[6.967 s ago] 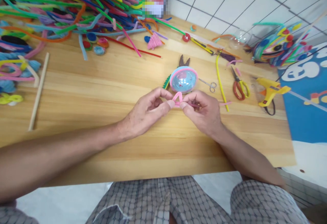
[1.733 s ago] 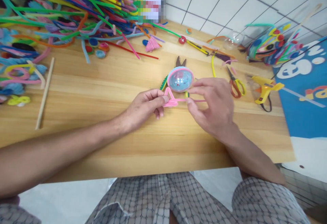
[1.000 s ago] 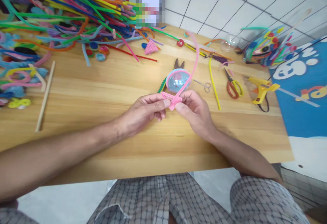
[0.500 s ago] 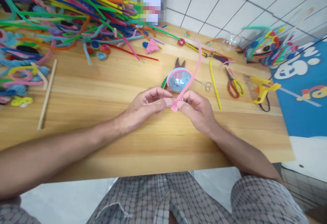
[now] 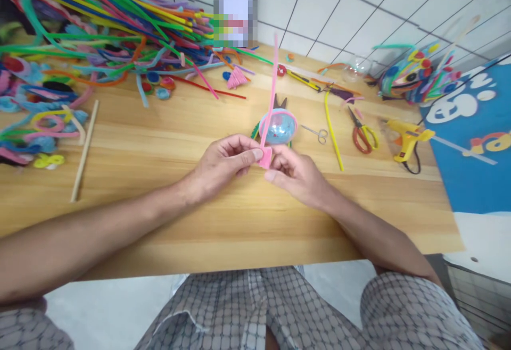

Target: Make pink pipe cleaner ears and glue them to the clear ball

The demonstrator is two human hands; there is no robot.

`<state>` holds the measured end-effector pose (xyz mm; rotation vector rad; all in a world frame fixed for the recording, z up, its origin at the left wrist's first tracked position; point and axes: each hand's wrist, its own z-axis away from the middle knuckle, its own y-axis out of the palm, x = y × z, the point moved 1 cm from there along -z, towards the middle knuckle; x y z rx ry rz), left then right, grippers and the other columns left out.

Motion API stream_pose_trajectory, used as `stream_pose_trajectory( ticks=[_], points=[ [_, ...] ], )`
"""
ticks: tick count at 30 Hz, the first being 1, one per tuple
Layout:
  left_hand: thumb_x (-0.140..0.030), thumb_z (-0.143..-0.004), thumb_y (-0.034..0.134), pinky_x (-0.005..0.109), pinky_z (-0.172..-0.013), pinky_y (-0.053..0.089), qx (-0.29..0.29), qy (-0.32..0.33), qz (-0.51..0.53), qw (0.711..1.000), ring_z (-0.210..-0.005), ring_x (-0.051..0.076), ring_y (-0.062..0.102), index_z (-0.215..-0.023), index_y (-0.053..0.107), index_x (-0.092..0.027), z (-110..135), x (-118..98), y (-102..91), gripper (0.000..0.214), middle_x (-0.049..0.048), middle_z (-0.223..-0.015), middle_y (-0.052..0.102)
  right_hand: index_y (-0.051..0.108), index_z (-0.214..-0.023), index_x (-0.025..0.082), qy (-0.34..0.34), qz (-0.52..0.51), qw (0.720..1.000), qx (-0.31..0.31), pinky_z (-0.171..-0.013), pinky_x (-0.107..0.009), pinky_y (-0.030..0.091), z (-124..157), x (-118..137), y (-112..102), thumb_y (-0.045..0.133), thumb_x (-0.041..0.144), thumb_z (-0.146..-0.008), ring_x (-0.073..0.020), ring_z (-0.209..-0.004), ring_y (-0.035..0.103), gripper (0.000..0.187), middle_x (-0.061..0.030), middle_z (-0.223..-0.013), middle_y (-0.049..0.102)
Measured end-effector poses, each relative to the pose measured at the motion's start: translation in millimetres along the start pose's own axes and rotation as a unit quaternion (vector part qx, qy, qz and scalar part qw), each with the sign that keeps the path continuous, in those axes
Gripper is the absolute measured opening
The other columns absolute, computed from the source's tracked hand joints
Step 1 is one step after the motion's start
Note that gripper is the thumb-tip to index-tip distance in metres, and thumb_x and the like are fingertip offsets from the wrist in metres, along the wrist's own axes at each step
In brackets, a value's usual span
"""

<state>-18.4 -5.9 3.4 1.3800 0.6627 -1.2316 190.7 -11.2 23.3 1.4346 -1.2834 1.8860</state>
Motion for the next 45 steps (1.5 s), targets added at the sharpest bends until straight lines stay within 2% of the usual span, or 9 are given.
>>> stream_pose_trajectory(
  ticks=[4,12,16,20,22,26,30,33,45],
  points=[
    [-0.044,-0.071,0.1,0.021,-0.045,0.028,-0.014,-0.021,0.024,0.999,-0.048,0.005,0.042,-0.084,0.08,-0.019,2,-4,2.9,0.035,-0.0021,-0.069,0.069,0.058,-0.071,0.021,-0.014,0.052,0.999,0.006,-0.058,-0.027,0.035,0,1,1,0.063,0.04,-0.104,-0.0095,-0.057,0.048,0.039,0.0054,-0.062,0.057],
    [-0.042,-0.072,0.099,0.021,-0.048,0.034,-0.046,0.032,0.042,0.998,-0.05,0.006,0.048,-0.08,0.077,-0.02,-1,-22,2.3,0.032,-0.0016,-0.068,0.071,0.077,-0.087,0.022,-0.03,0.035,0.999,-0.013,-0.058,-0.025,0.049,2,13,-21,0.067,0.04,-0.104,-0.0117,-0.059,0.065,0.027,0.0016,-0.068,0.074],
    [-0.042,-0.072,0.098,0.022,-0.049,0.035,-0.049,0.045,0.056,0.996,-0.05,0.007,0.048,-0.081,0.077,-0.02,-5,-24,-1.3,0.032,-0.0015,-0.067,0.072,0.079,-0.081,0.024,-0.044,0.057,0.995,-0.074,-0.051,-0.027,0.047,26,16,-73,0.072,0.039,-0.103,-0.014,-0.055,0.066,0.028,-0.0027,-0.067,0.075],
    [-0.043,-0.073,0.097,0.022,-0.049,0.036,-0.044,0.049,0.065,0.996,-0.052,0.007,0.048,-0.082,0.078,-0.019,-6,-23,-1.9,0.032,0.0002,-0.073,0.075,0.073,-0.065,0.026,-0.098,0.056,0.959,-0.258,-0.04,-0.033,0.033,82,3,-146,0.081,0.048,-0.097,-0.014,-0.039,0.049,0.04,-0.0008,-0.05,0.06],
    [-0.044,-0.073,0.097,0.021,-0.048,0.035,-0.039,0.044,0.066,0.996,-0.052,0.006,0.048,-0.082,0.077,-0.018,-6,-22,-0.9,0.034,-0.0002,-0.071,0.074,0.075,-0.066,0.028,-0.081,0.142,0.918,-0.362,-0.041,-0.037,0.033,107,-3,-163,0.082,0.041,-0.097,-0.0147,-0.042,0.051,0.034,-0.0035,-0.052,0.062],
    [-0.044,-0.073,0.098,0.02,-0.05,0.038,-0.03,0.029,0.07,0.997,-0.053,0.006,0.049,-0.083,0.078,-0.017,-2,-20,3.1,0.034,0.0002,-0.072,0.074,0.083,-0.092,0.028,-0.006,0.223,0.9,-0.373,-0.054,-0.035,0.048,112,-4,-126,0.085,0.036,-0.095,-0.0198,-0.06,0.067,0.009,-0.0057,-0.076,0.079],
    [-0.044,-0.07,0.099,0.02,-0.05,0.039,-0.035,0.015,0.061,0.997,-0.053,0.007,0.05,-0.083,0.077,-0.017,3,-23,9.3,0.037,-0.0001,-0.069,0.073,0.077,-0.108,0.026,-0.033,0.171,0.939,-0.297,-0.071,-0.035,0.059,68,18,-54,0.081,0.04,-0.096,-0.0197,-0.078,0.073,0.019,-0.0022,-0.093,0.08],
    [-0.045,-0.068,0.1,0.021,-0.05,0.04,-0.034,0.013,0.06,0.998,-0.052,0.007,0.051,-0.082,0.075,-0.018,6,-28,15.0,0.039,-0.0015,-0.066,0.071,0.072,-0.115,0.024,-0.07,0.141,0.956,-0.246,-0.077,-0.036,0.059,34,38,-23,0.081,0.039,-0.092,-0.019,-0.084,0.072,0.028,-0.0038,-0.101,0.081],
    [-0.043,-0.068,0.1,0.02,-0.052,0.04,-0.07,0.062,0.039,0.995,-0.053,0.007,0.05,-0.08,0.076,-0.018,10,-36,48.5,0.036,-0.0042,-0.06,0.064,0.066,-0.11,0.024,-0.144,0.079,0.962,-0.217,-0.075,-0.032,0.057,6,50,-17,0.071,0.027,-0.093,-0.0169,-0.082,0.07,0.018,-0.0028,-0.096,0.078]
  ],
)
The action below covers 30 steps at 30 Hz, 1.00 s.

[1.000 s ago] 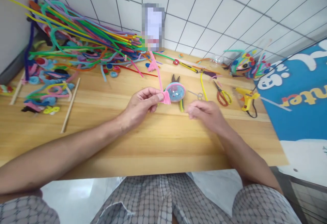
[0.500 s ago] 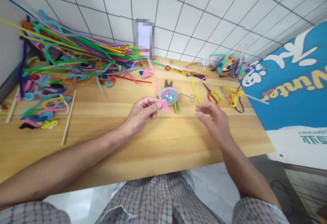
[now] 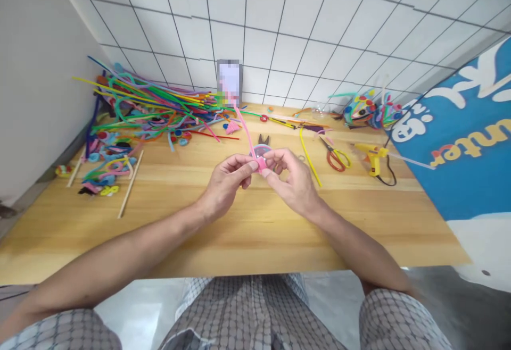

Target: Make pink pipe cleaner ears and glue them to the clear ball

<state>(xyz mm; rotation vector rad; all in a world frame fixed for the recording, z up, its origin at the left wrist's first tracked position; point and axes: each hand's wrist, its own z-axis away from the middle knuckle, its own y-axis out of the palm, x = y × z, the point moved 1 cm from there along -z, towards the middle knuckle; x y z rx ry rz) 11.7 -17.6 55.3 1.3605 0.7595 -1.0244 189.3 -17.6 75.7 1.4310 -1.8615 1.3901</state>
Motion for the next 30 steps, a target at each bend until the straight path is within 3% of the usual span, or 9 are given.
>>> stream_pose_trajectory(
  ticks=[11,18,25,30],
  points=[
    [-0.046,-0.07,0.1,0.019,-0.053,0.044,0.004,0.057,0.023,0.998,-0.054,0.006,0.055,-0.078,0.074,-0.018,3,-3,59.1,0.039,-0.0032,-0.07,0.068,0.067,-0.099,0.022,0.003,-0.061,0.998,0.03,-0.065,-0.029,0.049,-13,-3,-47,0.07,0.025,-0.084,-0.0147,-0.072,0.066,0.015,0.0001,-0.083,0.075],
    [-0.051,-0.067,0.102,0.018,-0.052,0.043,-0.004,0.081,0.007,0.997,-0.054,0.006,0.053,-0.076,0.075,-0.017,4,-3,75.8,0.044,-0.0024,-0.065,0.066,0.068,-0.102,0.023,0.004,-0.113,0.992,0.063,-0.073,-0.031,0.052,-10,5,-66,0.072,0.026,-0.085,-0.0165,-0.08,0.069,0.018,-0.0005,-0.088,0.077],
    [-0.051,-0.069,0.101,0.019,-0.051,0.042,-0.029,0.125,0.004,0.992,-0.053,0.006,0.053,-0.075,0.077,-0.018,5,-5,84.2,0.042,-0.0021,-0.065,0.067,0.069,-0.106,0.023,0.04,-0.247,0.965,0.082,-0.082,-0.034,0.057,-11,1,-78,0.072,0.045,-0.094,-0.0188,-0.09,0.073,0.026,-0.0031,-0.098,0.078],
    [-0.047,-0.075,0.097,0.02,-0.053,0.041,-0.022,0.141,-0.014,0.99,-0.054,0.007,0.052,-0.078,0.079,-0.018,-2,1,80.3,0.034,-0.0016,-0.067,0.07,0.069,-0.104,0.023,0.035,-0.187,0.981,0.05,-0.078,-0.032,0.054,-11,-5,-70,0.075,0.039,-0.094,-0.0171,-0.083,0.071,0.02,-0.0011,-0.091,0.077]
  ],
)
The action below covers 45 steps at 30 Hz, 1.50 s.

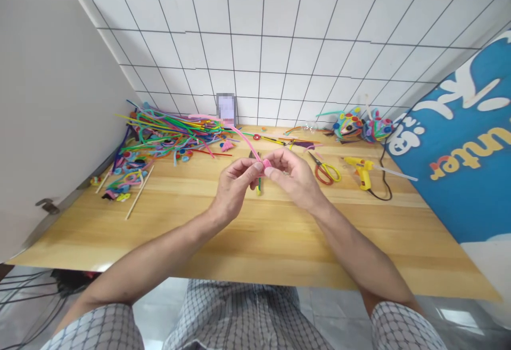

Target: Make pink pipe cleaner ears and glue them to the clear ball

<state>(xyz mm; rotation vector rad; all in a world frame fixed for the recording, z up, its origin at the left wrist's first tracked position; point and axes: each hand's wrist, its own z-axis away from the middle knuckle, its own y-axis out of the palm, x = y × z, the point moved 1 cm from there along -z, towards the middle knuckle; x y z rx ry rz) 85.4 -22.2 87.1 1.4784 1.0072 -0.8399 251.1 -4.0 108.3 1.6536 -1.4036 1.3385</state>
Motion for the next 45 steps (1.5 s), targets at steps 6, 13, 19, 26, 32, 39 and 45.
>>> stream_pose_trajectory(
  ticks=[6,13,19,26,32,39,45],
  points=[
    [-0.048,-0.079,0.094,0.021,-0.055,0.043,0.04,-0.026,0.002,0.999,-0.056,0.008,0.053,-0.079,0.078,-0.019,-16,9,-4.8,0.033,-0.0014,-0.067,0.068,0.068,-0.101,0.023,-0.037,0.056,0.997,-0.045,-0.073,-0.032,0.053,-6,-8,2,0.073,0.032,-0.095,-0.0164,-0.078,0.071,0.012,-0.0009,-0.087,0.077],
    [-0.05,-0.089,0.086,0.023,-0.058,0.043,0.101,-0.044,0.011,0.994,-0.059,0.009,0.053,-0.08,0.075,-0.018,-35,8,-14.2,0.034,-0.0016,-0.068,0.064,0.069,-0.101,0.024,-0.055,0.095,0.988,-0.107,-0.069,-0.03,0.052,-16,-11,6,0.073,0.024,-0.089,-0.0138,-0.072,0.064,0.013,0.0014,-0.086,0.074],
    [-0.043,-0.077,0.096,0.022,-0.056,0.04,0.085,-0.043,0.044,0.994,-0.058,0.008,0.05,-0.087,0.078,-0.018,-48,1,-23.7,0.032,-0.0028,-0.069,0.065,0.069,-0.105,0.025,-0.08,0.081,0.983,-0.146,-0.071,-0.031,0.053,-36,-15,26,0.073,0.022,-0.089,-0.0146,-0.073,0.063,0.017,0.0029,-0.083,0.072],
    [-0.038,-0.069,0.097,0.023,-0.057,0.041,0.065,-0.093,0.101,0.988,-0.058,0.009,0.051,-0.079,0.076,-0.017,-63,-11,-36.3,0.031,-0.0018,-0.068,0.065,0.072,-0.108,0.025,-0.053,0.02,0.993,-0.107,-0.081,-0.033,0.055,-50,-20,36,0.079,0.028,-0.089,-0.0171,-0.084,0.068,0.02,-0.0002,-0.094,0.075],
    [-0.035,-0.073,0.091,0.025,-0.059,0.043,0.091,-0.095,0.027,0.991,-0.06,0.01,0.054,-0.075,0.074,-0.017,-71,-13,-47.3,0.025,0.0004,-0.072,0.069,0.078,-0.11,0.025,-0.025,0.004,0.995,-0.099,-0.084,-0.033,0.056,-52,-15,23,0.08,0.04,-0.091,-0.0179,-0.089,0.069,0.024,-0.0014,-0.098,0.076],
    [-0.037,-0.071,0.095,0.025,-0.063,0.046,0.142,-0.108,0.019,0.984,-0.064,0.012,0.061,-0.078,0.075,-0.017,-67,-2,-45.8,0.03,0.0016,-0.074,0.074,0.076,-0.095,0.023,0.037,0.002,0.997,-0.066,-0.074,-0.032,0.057,-50,-19,25,0.082,0.045,-0.087,-0.0168,-0.077,0.067,0.025,-0.0008,-0.087,0.075],
    [-0.042,-0.066,0.101,0.024,-0.066,0.049,0.125,-0.115,0.061,0.984,-0.068,0.012,0.064,-0.085,0.078,-0.018,-64,4,-42.0,0.038,0.0017,-0.08,0.077,0.072,-0.089,0.023,0.025,-0.018,0.994,-0.1,-0.07,-0.031,0.055,-49,-21,25,0.084,0.045,-0.086,-0.0149,-0.072,0.063,0.025,0.0008,-0.083,0.071]
  ],
)
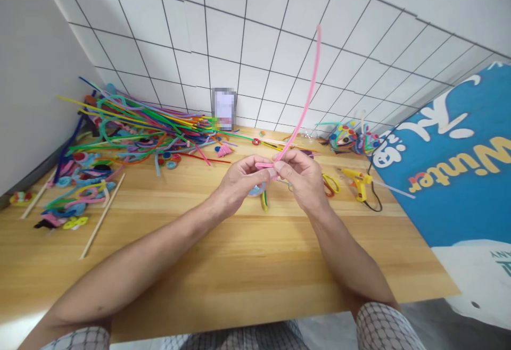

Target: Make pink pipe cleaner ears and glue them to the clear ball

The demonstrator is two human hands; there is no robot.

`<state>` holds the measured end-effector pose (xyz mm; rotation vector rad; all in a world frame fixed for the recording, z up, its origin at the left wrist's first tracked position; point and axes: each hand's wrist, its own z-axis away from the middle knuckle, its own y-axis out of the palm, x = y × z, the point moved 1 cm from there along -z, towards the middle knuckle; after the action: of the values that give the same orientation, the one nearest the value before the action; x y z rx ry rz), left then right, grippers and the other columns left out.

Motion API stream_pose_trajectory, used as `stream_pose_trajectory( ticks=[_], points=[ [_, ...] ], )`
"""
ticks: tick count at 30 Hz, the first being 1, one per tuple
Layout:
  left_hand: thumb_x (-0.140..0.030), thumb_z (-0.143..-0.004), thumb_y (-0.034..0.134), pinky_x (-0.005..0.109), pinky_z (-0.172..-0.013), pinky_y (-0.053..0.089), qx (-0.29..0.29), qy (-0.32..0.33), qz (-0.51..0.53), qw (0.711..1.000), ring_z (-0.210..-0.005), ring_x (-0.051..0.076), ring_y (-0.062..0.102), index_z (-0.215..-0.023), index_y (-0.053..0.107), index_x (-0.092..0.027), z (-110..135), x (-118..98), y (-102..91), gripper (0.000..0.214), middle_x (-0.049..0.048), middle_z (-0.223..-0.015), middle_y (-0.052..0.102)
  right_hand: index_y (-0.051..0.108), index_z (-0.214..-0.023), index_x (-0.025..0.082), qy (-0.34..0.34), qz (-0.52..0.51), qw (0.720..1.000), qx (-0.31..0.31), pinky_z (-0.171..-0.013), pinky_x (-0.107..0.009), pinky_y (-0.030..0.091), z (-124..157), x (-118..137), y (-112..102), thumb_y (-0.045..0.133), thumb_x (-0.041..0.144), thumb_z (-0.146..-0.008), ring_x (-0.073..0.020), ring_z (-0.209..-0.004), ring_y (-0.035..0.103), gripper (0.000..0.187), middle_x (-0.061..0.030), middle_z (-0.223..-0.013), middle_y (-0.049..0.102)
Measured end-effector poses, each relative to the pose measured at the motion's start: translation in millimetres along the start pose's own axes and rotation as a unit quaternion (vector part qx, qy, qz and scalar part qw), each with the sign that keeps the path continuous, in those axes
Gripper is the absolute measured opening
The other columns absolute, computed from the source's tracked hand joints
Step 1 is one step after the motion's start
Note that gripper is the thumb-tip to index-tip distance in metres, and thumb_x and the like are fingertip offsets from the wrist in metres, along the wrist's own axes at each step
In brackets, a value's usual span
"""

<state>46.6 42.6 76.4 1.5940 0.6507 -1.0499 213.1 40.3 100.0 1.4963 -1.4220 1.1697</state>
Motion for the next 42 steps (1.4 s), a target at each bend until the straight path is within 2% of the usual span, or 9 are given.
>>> stream_pose_trajectory(
  ticks=[3,9,14,20,31,42],
  points=[
    [-0.043,-0.069,0.098,0.024,-0.066,0.049,0.0,0.019,-0.004,1.0,-0.068,0.012,0.062,-0.08,0.077,-0.017,0,-1,0.7,0.035,0.0018,-0.079,0.075,0.073,-0.089,0.024,-0.001,0.01,1.0,0.001,-0.07,-0.031,0.056,1,0,-1,0.084,0.05,-0.085,-0.0161,-0.073,0.064,0.029,0.0002,-0.083,0.071],
    [-0.039,-0.07,0.095,0.025,-0.062,0.045,-0.001,-0.001,-0.026,1.0,-0.063,0.011,0.056,-0.077,0.073,-0.018,2,0,-0.8,0.031,0.0004,-0.073,0.07,0.078,-0.088,0.024,0.007,0.007,1.0,-0.008,-0.067,-0.031,0.055,-2,-1,-2,0.085,0.054,-0.084,-0.0157,-0.068,0.06,0.031,0.0005,-0.075,0.068],
    [-0.045,-0.074,0.096,0.025,-0.059,0.041,0.009,-0.003,-0.02,1.0,-0.062,0.011,0.051,-0.081,0.076,-0.018,2,5,-1.1,0.034,-0.0003,-0.073,0.067,0.074,-0.079,0.024,0.003,0.012,0.999,-0.031,-0.066,-0.032,0.056,-3,1,0,0.088,0.056,-0.08,-0.0153,-0.065,0.058,0.035,0.0014,-0.071,0.066],
    [-0.051,-0.073,0.097,0.025,-0.058,0.038,0.013,-0.012,-0.012,1.0,-0.061,0.011,0.05,-0.079,0.077,-0.018,2,6,0.8,0.038,0.0001,-0.07,0.064,0.076,-0.085,0.025,-0.015,0.047,0.998,-0.039,-0.067,-0.033,0.057,-1,2,-1,0.085,0.057,-0.083,-0.0161,-0.067,0.061,0.033,0.0007,-0.075,0.069],
    [-0.049,-0.075,0.096,0.025,-0.064,0.048,0.021,0.025,-0.033,0.999,-0.066,0.012,0.058,-0.079,0.076,-0.018,4,2,1.6,0.037,0.002,-0.078,0.074,0.073,-0.08,0.024,-0.006,0.029,0.999,-0.017,-0.062,-0.03,0.051,-1,4,-4,0.085,0.066,-0.084,-0.0147,-0.065,0.057,0.044,0.0007,-0.071,0.068],
    [-0.044,-0.081,0.094,0.028,-0.071,0.053,0.04,0.119,-0.04,0.991,-0.071,0.015,0.066,-0.081,0.079,-0.02,11,-3,7.7,0.028,0.0011,-0.076,0.073,0.065,-0.068,0.023,0.022,-0.003,1.0,0.013,-0.06,-0.03,0.043,1,7,-2,0.085,0.066,-0.084,-0.0133,-0.06,0.049,0.05,0.0024,-0.063,0.059]
  ],
)
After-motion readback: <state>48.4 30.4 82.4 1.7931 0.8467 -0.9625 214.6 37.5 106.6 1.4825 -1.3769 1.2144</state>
